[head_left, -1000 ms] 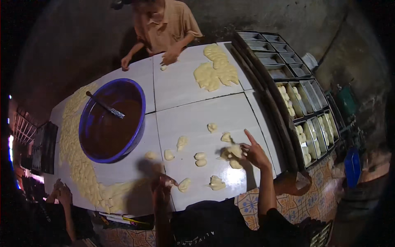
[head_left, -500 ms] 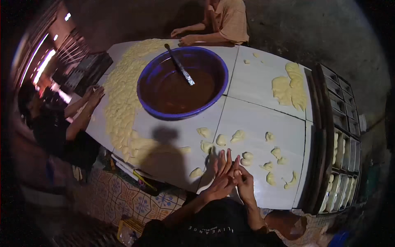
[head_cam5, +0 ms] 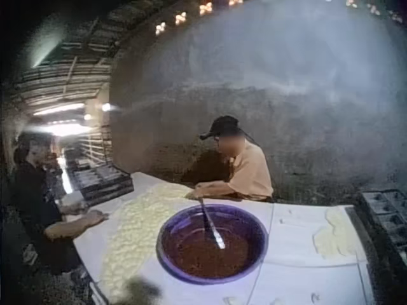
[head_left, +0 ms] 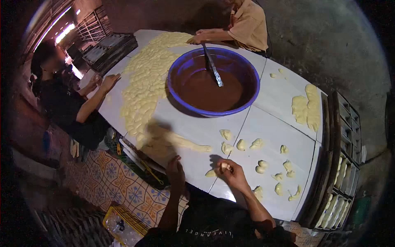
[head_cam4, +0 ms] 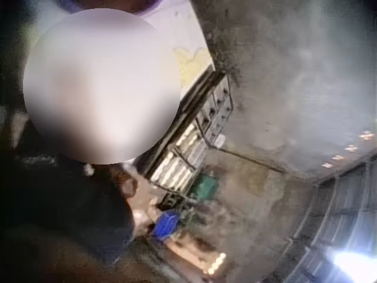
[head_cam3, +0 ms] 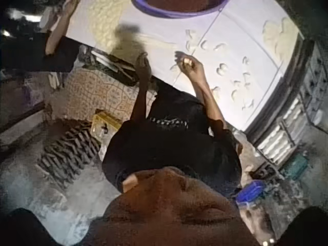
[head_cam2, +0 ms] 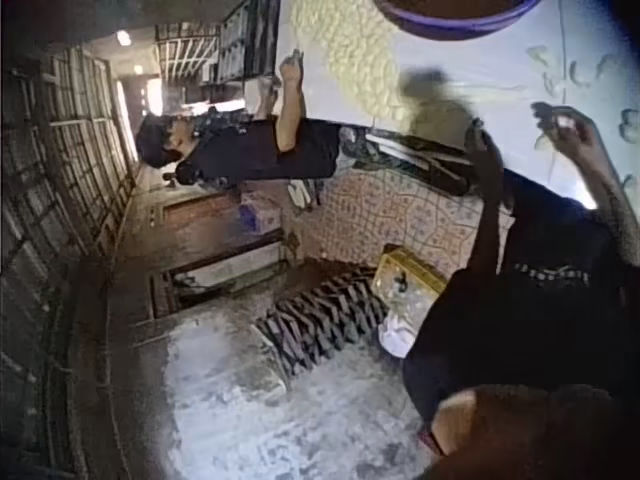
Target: The person shapes dough pieces by hand on a table, folding and rolling them, and arranges the shaped dough rolls into metal baking pans.
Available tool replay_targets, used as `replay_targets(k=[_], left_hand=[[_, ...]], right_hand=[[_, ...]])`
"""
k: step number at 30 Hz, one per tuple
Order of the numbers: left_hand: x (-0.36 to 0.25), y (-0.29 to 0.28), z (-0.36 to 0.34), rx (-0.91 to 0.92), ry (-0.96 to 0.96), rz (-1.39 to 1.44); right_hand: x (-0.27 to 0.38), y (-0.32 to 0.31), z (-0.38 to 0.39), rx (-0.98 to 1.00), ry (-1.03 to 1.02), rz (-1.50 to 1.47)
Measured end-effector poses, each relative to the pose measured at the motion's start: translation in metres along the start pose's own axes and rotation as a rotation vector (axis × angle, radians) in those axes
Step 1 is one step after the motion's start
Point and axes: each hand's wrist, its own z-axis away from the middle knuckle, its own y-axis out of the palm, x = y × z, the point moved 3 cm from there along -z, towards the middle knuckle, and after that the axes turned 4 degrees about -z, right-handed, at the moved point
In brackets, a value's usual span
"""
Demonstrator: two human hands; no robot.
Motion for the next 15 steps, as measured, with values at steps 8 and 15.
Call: replay_targets(k=[8, 15], left_hand=[[-0.004, -0.014, -0.035, 0.026, 0.180, -0.210], [-0.041, -0.032, -0.059, 0.103, 0.137, -0.166]], right_hand=[[0.001, 0.069, -0.055, 0.341, -0.223, 0.509], [-0.001, 0.076, -0.089, 0.145, -0.411, 0.734]])
